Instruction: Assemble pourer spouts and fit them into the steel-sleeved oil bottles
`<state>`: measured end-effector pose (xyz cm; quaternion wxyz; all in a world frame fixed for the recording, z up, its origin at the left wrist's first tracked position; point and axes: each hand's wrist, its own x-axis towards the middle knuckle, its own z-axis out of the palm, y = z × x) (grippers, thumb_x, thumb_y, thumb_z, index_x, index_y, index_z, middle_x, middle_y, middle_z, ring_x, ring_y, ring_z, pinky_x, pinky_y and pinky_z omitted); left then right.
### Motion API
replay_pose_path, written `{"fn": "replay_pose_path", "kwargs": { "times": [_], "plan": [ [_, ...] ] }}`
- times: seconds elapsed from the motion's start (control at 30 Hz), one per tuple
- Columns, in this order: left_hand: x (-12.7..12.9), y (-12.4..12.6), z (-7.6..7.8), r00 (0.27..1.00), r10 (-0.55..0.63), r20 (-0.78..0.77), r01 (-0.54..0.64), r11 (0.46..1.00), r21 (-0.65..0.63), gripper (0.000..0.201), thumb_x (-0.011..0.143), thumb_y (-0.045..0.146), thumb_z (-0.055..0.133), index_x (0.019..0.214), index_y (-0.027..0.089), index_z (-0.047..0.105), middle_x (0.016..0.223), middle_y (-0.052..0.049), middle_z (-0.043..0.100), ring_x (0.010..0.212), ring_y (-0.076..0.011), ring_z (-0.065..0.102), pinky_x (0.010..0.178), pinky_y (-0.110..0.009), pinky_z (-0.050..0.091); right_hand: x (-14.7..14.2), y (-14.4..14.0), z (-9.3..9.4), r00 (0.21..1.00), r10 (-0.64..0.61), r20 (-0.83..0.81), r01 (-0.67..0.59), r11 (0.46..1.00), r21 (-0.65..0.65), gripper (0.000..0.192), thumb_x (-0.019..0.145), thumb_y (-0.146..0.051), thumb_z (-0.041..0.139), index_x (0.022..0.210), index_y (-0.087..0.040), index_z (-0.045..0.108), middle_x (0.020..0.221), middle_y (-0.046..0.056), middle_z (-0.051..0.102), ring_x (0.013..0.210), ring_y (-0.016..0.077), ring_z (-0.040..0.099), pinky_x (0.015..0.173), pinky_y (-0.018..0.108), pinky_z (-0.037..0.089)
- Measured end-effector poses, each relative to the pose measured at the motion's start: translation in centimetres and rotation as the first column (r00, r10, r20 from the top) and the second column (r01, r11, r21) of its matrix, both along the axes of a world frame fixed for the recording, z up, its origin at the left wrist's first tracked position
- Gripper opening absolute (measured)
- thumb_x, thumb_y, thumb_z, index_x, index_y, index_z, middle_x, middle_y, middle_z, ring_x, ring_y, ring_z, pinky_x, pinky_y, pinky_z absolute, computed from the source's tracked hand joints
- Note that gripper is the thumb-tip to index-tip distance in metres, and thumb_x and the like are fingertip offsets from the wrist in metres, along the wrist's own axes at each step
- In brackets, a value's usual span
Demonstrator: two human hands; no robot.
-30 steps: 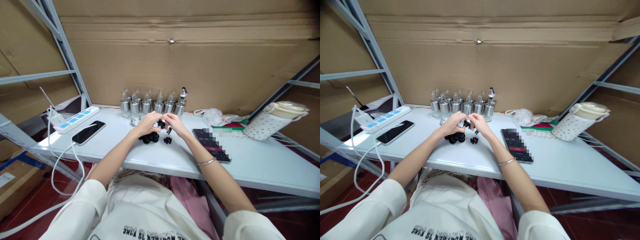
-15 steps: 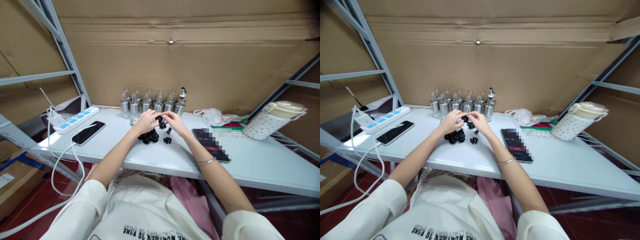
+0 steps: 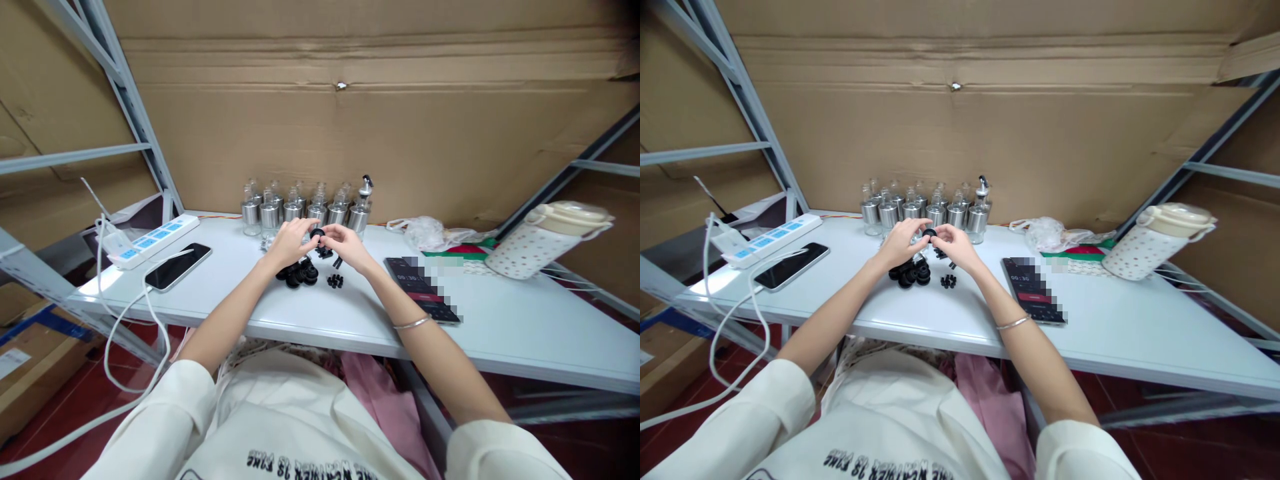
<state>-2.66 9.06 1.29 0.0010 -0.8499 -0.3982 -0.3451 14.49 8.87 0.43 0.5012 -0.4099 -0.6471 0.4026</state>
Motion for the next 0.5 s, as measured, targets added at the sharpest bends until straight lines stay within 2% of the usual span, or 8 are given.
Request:
{"fn": "replay_pose_path", "kwargs": {
  "times": [0.23, 0.5],
  "plan": [
    [-0.10, -0.05, -0.03, 0.999, 0.028, -0.025, -0.029, 0.999, -0.041, 0.015, 0.084, 0.032, 0.048, 0.090, 0.019, 0.054, 0.086, -0.002, 0.065, 0.085, -0.0194, 0.058, 0.084, -0.036, 0.034, -0.12, 0.03, -0.06, 1.000, 0.013, -0.025, -0.013, 1.000, 0.003, 0.020, 0.061, -0.022, 0.063, 0.080, -0.019, 0.057, 0.068, -0.002, 0.064, 0.067, 0.0136, 0.062, 0.066, 0.027, 0.046],
    [-0.11, -0.15, 0.30, 0.994, 0.055, -0.095, -0.066, 0.992, -0.112, 0.017, 0.081, 0.033, 0.045, 0.073, 0.019, 0.046, 0.074, -0.002, 0.062, 0.077, -0.0206, 0.059, 0.081, -0.037, 0.034, -0.25, -0.34, 0.02, 0.996, 0.072, -0.055, -0.073, 0.997, -0.015, 0.023, 0.062, -0.024, 0.064, 0.083, -0.018, 0.059, 0.072, 0.000, 0.068, 0.072, 0.0157, 0.065, 0.069, 0.029, 0.050]
  ]
}}
